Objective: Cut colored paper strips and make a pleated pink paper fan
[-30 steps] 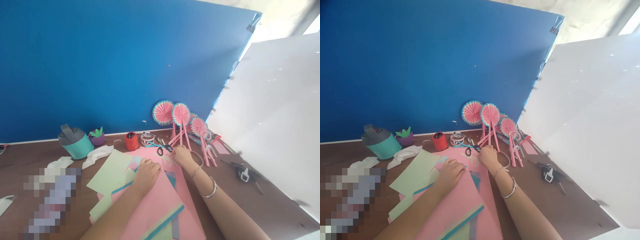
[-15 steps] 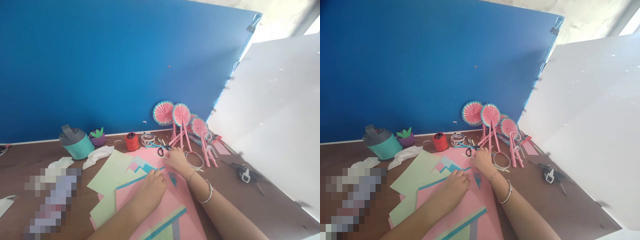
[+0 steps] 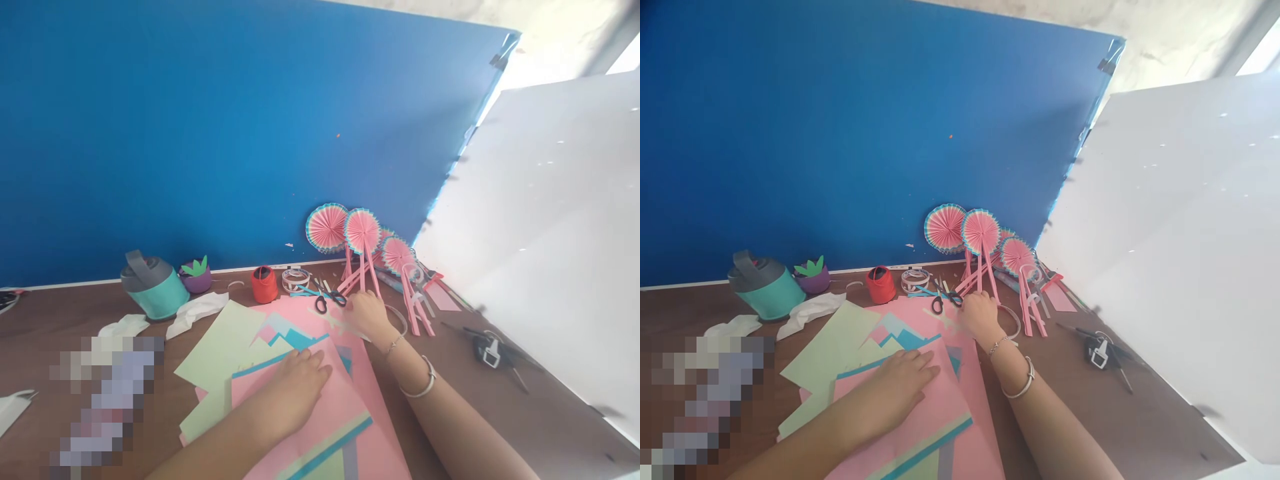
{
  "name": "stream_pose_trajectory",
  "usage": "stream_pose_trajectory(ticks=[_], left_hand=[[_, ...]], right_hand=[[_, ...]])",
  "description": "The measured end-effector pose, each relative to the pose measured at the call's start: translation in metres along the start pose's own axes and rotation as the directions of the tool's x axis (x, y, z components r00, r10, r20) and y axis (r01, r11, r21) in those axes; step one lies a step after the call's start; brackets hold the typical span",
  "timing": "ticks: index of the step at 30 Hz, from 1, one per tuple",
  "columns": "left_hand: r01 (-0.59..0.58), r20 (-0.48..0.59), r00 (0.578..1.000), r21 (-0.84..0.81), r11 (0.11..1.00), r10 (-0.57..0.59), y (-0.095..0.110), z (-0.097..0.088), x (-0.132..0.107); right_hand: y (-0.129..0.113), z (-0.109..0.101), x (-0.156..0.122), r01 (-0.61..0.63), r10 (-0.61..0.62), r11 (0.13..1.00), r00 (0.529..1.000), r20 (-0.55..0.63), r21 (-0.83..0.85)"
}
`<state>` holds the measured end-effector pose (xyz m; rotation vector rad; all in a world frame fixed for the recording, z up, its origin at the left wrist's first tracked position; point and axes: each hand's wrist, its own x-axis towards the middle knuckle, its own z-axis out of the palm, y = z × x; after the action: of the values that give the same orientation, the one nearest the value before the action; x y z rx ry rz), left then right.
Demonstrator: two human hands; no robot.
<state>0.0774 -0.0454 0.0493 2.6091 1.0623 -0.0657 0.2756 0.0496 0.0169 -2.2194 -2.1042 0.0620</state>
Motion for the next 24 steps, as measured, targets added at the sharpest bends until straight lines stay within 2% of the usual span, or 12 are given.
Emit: stream_pose_trajectory(ticks=[4,9,14,19,24], left_hand=[[-0.014,0.048,0.999,0.022,1.0,0.013,-0.009,0.014,-0.007],[-0.109,-0.059,0.992,0.021,0.994,0.11,-0.023,0.031,-0.021],[-0.173,-0.158,0.972,0.012,0.985,0.173,-0.032,0.038,-0.038],[-0.164,-0.18,0.97,0.004,0.986,0.162,-0.038,0.044,-0.041],[-0.163,-0.226,0.96,0.034,0.986,0.166,-0.043,0.047,-0.038]], right_hand=[[0.002,-0.002,0.0,-0.001,0.001,1.0,0.999,0.037,-0.002],[-0.001,-0.002,-0.002,-0.008,0.008,1.0,0.998,0.068,0.011],[0.016,-0.017,0.001,-0.003,-0.007,0.998,0.99,0.141,0.07],[0.029,-0.03,0.002,-0.001,-0.023,0.994,0.973,0.228,0.106],[0.024,-0.023,0.002,-0.025,0.003,0.995,0.976,0.218,0.096]])
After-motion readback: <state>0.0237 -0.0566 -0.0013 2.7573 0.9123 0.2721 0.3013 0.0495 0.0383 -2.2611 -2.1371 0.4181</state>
